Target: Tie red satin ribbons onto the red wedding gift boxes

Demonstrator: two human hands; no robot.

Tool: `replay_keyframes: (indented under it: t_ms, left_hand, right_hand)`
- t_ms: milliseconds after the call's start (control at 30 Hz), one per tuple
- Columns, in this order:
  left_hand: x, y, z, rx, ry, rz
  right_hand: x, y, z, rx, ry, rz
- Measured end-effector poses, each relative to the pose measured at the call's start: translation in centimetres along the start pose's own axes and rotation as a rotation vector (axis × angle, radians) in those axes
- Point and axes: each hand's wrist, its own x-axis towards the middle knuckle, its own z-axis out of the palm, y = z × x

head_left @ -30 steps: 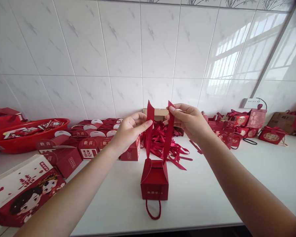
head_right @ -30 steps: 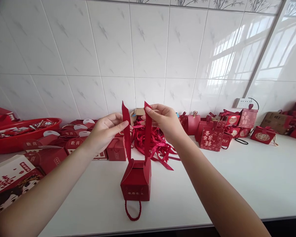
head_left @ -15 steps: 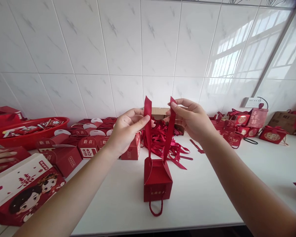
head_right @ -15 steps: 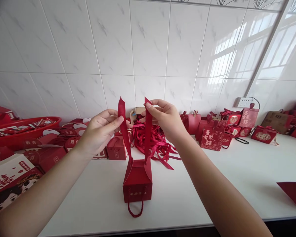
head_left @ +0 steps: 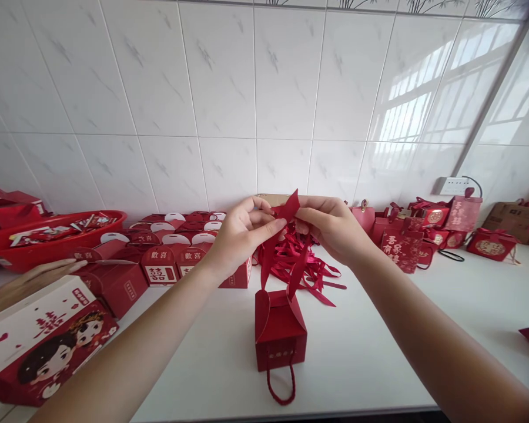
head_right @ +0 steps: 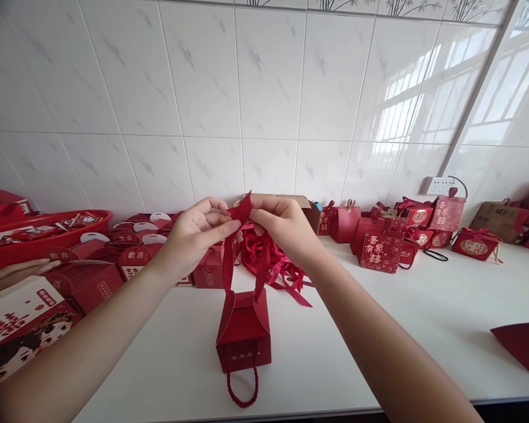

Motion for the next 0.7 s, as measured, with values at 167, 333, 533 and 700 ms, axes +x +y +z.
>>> replay_keyframes:
  t_ms: [167,333,533,700]
  left_hand:
    - [0.0,0.4,-0.2,0.156,-0.003,-0.013]
    - [0.0,0.4,-0.3,0.278,0.006,0.001]
    - [-0.3,0.7,-0.4,0.298,-0.034,-0.009]
    - [-0.3,0.3,-1.0,0.060,-0.099,-0.102]
  right_hand:
    - [-0.9,0.5,0.0,0.016,-0.090,-0.043]
    - [-1.3,1.0,0.3,-0.116,-0.107,-0.041]
    - [-1.0,1.8,0.0,-0.030,-0.075,-0.148]
    - [-1.1,1.9,-0.6,-0.077,-0.170,-0.171]
